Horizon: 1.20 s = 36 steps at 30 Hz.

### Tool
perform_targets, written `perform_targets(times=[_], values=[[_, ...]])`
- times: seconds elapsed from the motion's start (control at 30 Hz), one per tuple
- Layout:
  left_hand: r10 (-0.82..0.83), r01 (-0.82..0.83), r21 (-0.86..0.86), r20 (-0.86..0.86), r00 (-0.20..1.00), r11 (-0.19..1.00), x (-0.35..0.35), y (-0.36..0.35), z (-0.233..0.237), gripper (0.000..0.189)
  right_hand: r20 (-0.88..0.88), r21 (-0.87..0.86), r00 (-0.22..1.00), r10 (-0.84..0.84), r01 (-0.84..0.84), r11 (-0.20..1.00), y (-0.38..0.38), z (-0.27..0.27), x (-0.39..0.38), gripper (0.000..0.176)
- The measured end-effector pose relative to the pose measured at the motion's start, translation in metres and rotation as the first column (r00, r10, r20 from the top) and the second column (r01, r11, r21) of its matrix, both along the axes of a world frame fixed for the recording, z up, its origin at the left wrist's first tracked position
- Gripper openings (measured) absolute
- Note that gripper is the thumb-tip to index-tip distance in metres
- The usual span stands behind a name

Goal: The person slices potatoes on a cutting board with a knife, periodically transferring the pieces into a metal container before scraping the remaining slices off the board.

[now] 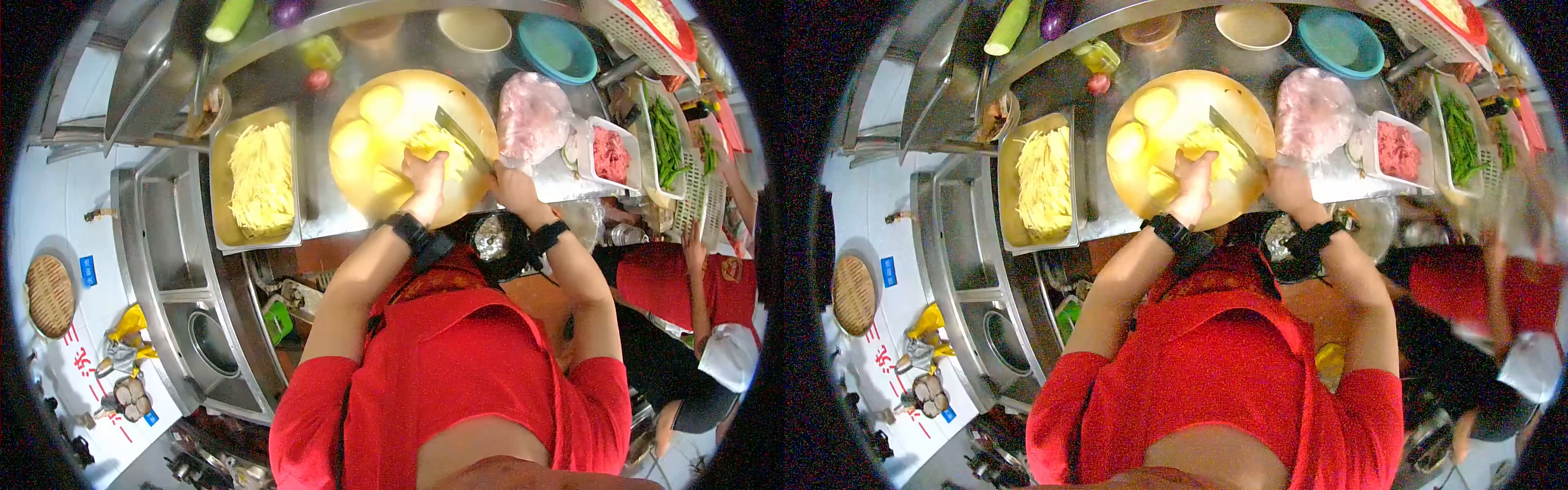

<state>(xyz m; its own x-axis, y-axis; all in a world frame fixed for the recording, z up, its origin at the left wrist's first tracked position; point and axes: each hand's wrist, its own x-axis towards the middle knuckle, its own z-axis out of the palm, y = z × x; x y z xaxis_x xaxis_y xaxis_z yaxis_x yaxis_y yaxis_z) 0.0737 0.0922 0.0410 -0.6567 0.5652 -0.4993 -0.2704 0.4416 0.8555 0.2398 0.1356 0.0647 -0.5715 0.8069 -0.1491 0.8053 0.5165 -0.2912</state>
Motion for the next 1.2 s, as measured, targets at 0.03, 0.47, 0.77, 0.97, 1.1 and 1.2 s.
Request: perform_targets(times=[0.03,0.47,0.77,0.97,1.1,1.2], values=[[0.013,-0.013,-0.005,-0.001,1.000,1.000,0.002,0.001,-0.004,0.087,-0.001,-0.005,1.000,0.013,-0.013,1.000,-0.003,-0.008,0.001,0.025],[0.061,0.010,0.262,-0.262,0.963,0.965,-0.001,-0.002,-0.027,0.070,-0.334,-0.516,0.917,-0.217,0.015,0.856,-0.049,0.018,-0.022,0.031],[0.297,-0.111,0.651,-0.183,0.937,0.751,-0.150,-0.065,0.097,0.052,-0.419,-0.401,0.908,-0.010,-0.175,0.899,-0.079,0.086,-0.164,0.030],[-0.057,0.049,-0.031,-0.712,0.699,0.998,-0.307,-0.139,0.028,0.048,-0.274,-0.102,0.906,0.322,-0.360,0.927,-0.097,0.097,-0.256,0.031],[-0.217,0.023,-0.246,-0.803,0.554,0.969,-0.347,-0.183,0.061,0.032,-0.214,-0.045,0.880,0.423,-0.442,0.896,-0.098,0.098,-0.269,0.034],[-0.098,0.257,0.114,-0.721,0.686,0.960,-0.339,-0.188,0.092,0.019,0.002,-0.010,0.866,0.500,-0.500,0.866,-0.094,0.091,-0.280,0.030]])
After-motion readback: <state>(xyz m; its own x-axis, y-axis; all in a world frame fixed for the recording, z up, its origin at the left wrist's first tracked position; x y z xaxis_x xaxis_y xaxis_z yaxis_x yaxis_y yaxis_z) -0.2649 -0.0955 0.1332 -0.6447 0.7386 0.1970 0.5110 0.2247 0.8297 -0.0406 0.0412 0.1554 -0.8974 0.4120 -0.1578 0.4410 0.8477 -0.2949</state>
